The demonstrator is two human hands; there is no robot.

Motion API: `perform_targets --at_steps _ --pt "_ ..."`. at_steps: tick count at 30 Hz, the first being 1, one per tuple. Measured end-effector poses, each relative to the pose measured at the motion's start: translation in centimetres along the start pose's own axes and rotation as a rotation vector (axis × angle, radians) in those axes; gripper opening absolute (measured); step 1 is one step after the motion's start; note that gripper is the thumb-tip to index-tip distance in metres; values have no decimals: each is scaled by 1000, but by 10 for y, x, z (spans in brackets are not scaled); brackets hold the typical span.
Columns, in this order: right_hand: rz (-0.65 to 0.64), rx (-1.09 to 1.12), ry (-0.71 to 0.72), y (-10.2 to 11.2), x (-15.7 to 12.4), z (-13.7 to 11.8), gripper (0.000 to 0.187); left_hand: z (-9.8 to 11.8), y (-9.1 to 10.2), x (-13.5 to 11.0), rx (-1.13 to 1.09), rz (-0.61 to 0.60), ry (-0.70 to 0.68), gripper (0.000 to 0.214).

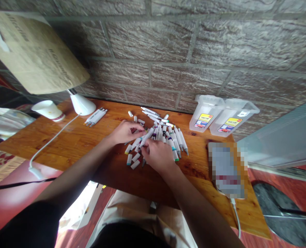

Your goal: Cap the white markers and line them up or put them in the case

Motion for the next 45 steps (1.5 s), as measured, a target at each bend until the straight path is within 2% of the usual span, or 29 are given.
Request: perform_targets --at_steps 9,14,20,26,45 --pt "32 40 11 2 1 4 13 -7 -6 -1 -47 10 26 23" --pt "22 86 18 3 3 4 26 -3 -7 -1 -50 -11 -4 22" --pt "5 68 37 2 3 3 33 6 -7 0 -29 -34 -69 20" --pt "-7 33 23 1 1 1 40 0 -6 -1 -12 -49 -43 23" --pt "50 106 74 0 2 3 38 -1 3 0 -1 35 -3 18"
Point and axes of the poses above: each hand's wrist, its own x-axis towards the middle knuckle, its own y-axis out of the back of the hand, z = x × y, the point moved 9 cm from there along x, towards the middle knuckle, and after that the axes turned 8 degrees about x, right-handed, at the moved point
